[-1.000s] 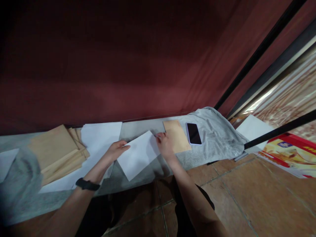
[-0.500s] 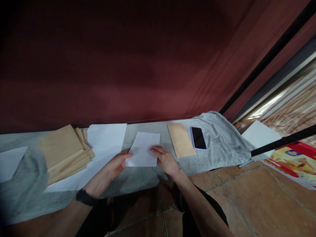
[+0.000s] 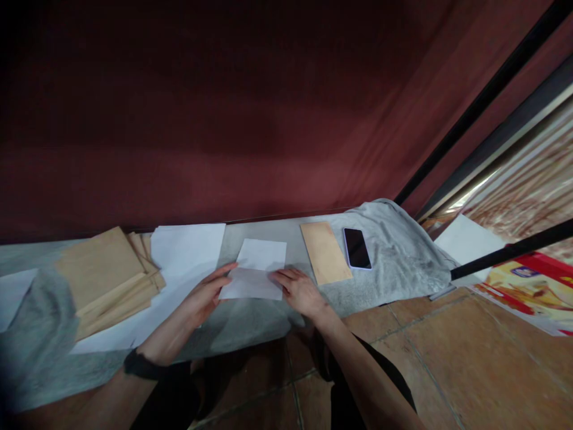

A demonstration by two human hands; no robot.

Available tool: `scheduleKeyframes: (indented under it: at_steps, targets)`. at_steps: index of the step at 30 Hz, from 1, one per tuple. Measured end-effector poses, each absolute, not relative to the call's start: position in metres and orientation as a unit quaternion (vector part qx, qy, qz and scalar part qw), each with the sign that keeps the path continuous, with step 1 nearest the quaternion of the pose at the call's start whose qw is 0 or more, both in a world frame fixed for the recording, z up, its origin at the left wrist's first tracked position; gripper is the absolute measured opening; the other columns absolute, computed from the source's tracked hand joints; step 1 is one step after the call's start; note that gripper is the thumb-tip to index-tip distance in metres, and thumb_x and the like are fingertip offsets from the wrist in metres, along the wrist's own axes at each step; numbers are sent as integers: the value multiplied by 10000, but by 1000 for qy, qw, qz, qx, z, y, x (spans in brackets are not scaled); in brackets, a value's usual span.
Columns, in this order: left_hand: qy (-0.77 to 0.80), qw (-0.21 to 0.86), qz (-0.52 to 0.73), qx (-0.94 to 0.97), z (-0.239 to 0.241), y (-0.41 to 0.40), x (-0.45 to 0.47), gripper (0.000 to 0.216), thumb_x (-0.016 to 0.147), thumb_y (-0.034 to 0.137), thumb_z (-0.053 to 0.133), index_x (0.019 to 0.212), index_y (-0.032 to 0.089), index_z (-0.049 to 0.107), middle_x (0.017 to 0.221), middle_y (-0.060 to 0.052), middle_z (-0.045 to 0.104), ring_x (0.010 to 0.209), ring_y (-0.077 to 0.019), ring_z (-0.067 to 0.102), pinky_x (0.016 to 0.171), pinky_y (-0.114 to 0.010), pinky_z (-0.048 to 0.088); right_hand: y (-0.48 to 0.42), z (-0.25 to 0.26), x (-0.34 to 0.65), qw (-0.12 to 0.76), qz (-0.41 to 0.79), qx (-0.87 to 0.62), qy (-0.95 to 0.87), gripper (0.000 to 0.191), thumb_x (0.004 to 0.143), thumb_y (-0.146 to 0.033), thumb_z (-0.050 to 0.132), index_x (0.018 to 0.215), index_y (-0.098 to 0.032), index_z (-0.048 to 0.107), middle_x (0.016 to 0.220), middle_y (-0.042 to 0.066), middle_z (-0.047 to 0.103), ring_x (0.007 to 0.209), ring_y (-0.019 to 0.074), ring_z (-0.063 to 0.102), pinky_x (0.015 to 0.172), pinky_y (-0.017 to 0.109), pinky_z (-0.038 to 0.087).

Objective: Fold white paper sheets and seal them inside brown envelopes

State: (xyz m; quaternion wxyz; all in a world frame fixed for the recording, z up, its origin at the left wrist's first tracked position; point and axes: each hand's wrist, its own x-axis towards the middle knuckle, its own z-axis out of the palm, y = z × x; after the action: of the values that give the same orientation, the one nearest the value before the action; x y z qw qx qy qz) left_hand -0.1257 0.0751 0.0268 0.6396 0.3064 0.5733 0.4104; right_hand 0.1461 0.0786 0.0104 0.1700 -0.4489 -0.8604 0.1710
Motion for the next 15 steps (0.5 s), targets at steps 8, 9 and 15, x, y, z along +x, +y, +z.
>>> scheduleKeyframes:
  at_steps: [8, 9, 15]
  targets:
    - [512, 671, 387, 371, 34, 78, -138, 449, 686, 327, 672, 1095, 145, 697, 1007, -138, 770, 974, -277, 728, 895, -409, 559, 80, 22, 148, 231, 303, -487, -786, 338, 1023, -281, 477, 1289, -285, 685, 1148, 21, 758, 1034, 203, 715, 905, 324, 568]
    - [532, 632, 389, 408, 31, 79, -139, 427, 659, 316, 699, 1055, 156, 709, 979, -112, 768, 935, -257, 724, 877, -387, 557, 81, 23, 148, 234, 306, -493, -780, 336, 1027, -299, 468, 1273, -273, 696, 1131, 29, 762, 1027, 211, 717, 900, 333, 570]
    - [600, 368, 383, 599, 9, 86, -130, 209, 673, 400, 713, 773, 220, 750, 862, -52, 710, 821, -227, 653, 772, -340, 539, 86, 22, 144, 233, 314, -507, -768, 328, 1012, -274, 480, 1248, -273, 708, 1196, 26, 745, 1102, 215, 695, 971, 348, 543]
